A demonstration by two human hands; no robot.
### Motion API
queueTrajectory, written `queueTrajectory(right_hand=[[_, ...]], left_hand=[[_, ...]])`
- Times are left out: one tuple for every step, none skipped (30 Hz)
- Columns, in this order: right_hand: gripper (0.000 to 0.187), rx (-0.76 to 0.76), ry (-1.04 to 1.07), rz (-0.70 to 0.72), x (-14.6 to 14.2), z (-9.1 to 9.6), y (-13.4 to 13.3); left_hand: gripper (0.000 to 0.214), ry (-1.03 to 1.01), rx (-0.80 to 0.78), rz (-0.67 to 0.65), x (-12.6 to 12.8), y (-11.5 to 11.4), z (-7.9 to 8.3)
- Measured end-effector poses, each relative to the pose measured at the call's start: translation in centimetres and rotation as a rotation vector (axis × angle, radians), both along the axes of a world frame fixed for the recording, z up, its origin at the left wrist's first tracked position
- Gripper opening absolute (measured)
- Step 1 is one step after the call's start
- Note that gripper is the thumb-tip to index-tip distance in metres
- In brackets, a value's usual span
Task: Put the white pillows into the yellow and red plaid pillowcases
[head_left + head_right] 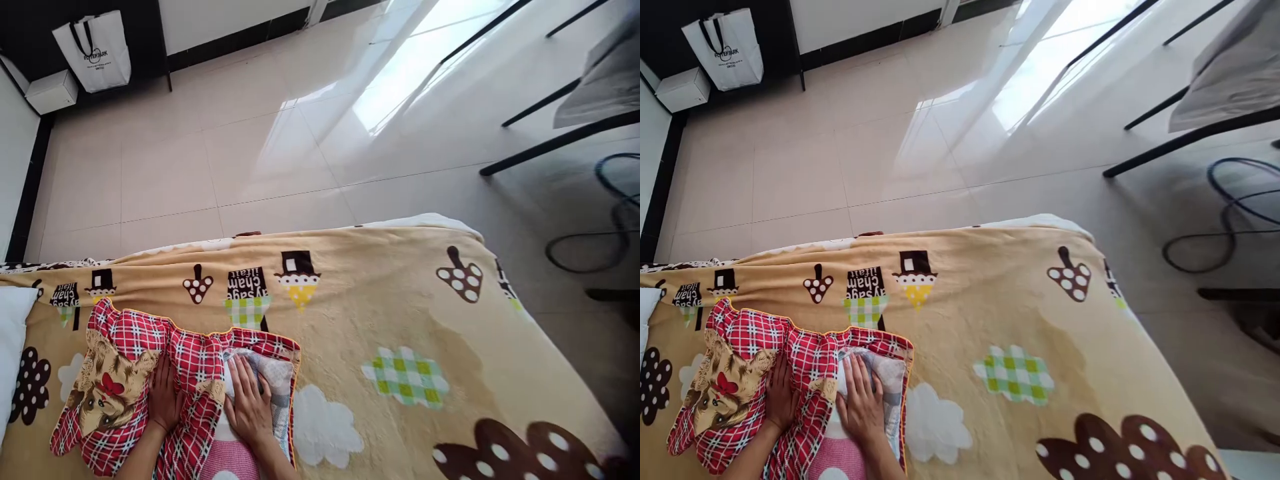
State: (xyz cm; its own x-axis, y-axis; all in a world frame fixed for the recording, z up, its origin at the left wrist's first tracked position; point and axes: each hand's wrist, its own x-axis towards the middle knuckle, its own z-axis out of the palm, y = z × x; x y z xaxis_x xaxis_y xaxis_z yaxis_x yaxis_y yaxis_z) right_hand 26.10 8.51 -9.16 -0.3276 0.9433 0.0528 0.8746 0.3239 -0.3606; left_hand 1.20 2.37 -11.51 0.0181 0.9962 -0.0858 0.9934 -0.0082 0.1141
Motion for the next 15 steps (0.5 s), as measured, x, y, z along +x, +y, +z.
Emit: queueTrajectory(right_hand=[[0.072, -0.005, 0.000, -0.002, 0.1, -0.2, -0.1], [0.072, -0.007, 0.002, 0.000, 0.3, -0.3, -0.1], [0.072, -0.006, 0.007, 0.007, 0.5, -0.6, -0.2], [0.073, 0.001, 0.013, 0.016, 0.6, -0.9, -0.2], [0.074, 0.007, 0.017, 0.025, 0.8, -1.2, -0.2], [0.074, 0.015, 0.018, 0.034, 0.9, -1.7, -0.1], [0.074, 0.022, 0.016, 0.042, 0.9, -2.1, 0.0], [0.074, 0.024, 0.010, 0.043, 0.9, -2.7, 0.2], [0.074, 0.024, 0.002, 0.042, 0.9, -3.2, 0.3], [0.074, 0.021, -0.006, 0.041, 0.8, -3.6, 0.5], [0.073, 0.016, -0.014, 0.038, 0.7, -4.1, 0.6], [0.072, 0.006, -0.023, 0.033, 0.7, -4.4, 0.7], [0.071, -0.010, -0.032, 0.028, 0.7, -4.7, 0.8], [0.069, -0.029, -0.042, 0.024, 0.6, -4.9, 0.9], [0.068, -0.046, -0.051, 0.023, 0.6, -5.1, 1.0]], left_hand=[[0.067, -0.005, -0.005, 0.001, 0.1, 0.0, 0.0], [0.067, -0.008, -0.009, 0.007, 0.3, 0.0, 0.0], [0.066, -0.007, -0.015, 0.016, 0.5, 0.0, 0.1], [0.066, -0.006, -0.013, 0.026, 0.7, 0.0, 0.2], [0.067, -0.008, -0.011, 0.034, 1.0, 0.1, 0.4], [0.068, -0.015, 0.001, 0.035, 1.2, 0.2, 0.5], [0.069, -0.027, 0.021, 0.026, 1.4, 0.4, 0.6], [0.071, -0.041, 0.037, 0.014, 1.5, 0.6, 0.7], [0.073, -0.055, 0.053, 0.004, 1.5, 0.8, 0.8], [0.074, -0.069, 0.067, -0.006, 1.5, 1.1, 1.0], [0.074, -0.086, 0.079, -0.021, 1.4, 1.4, 1.1], [0.074, -0.105, 0.093, -0.038, 1.3, 1.8, 1.4], [0.073, -0.127, 0.103, -0.057, 1.2, 2.2, 1.7], [0.071, -0.148, 0.117, -0.072, 1.1, 2.7, 2.2], [0.068, -0.164, 0.131, -0.080, 1.1, 3.2, 3.0]])
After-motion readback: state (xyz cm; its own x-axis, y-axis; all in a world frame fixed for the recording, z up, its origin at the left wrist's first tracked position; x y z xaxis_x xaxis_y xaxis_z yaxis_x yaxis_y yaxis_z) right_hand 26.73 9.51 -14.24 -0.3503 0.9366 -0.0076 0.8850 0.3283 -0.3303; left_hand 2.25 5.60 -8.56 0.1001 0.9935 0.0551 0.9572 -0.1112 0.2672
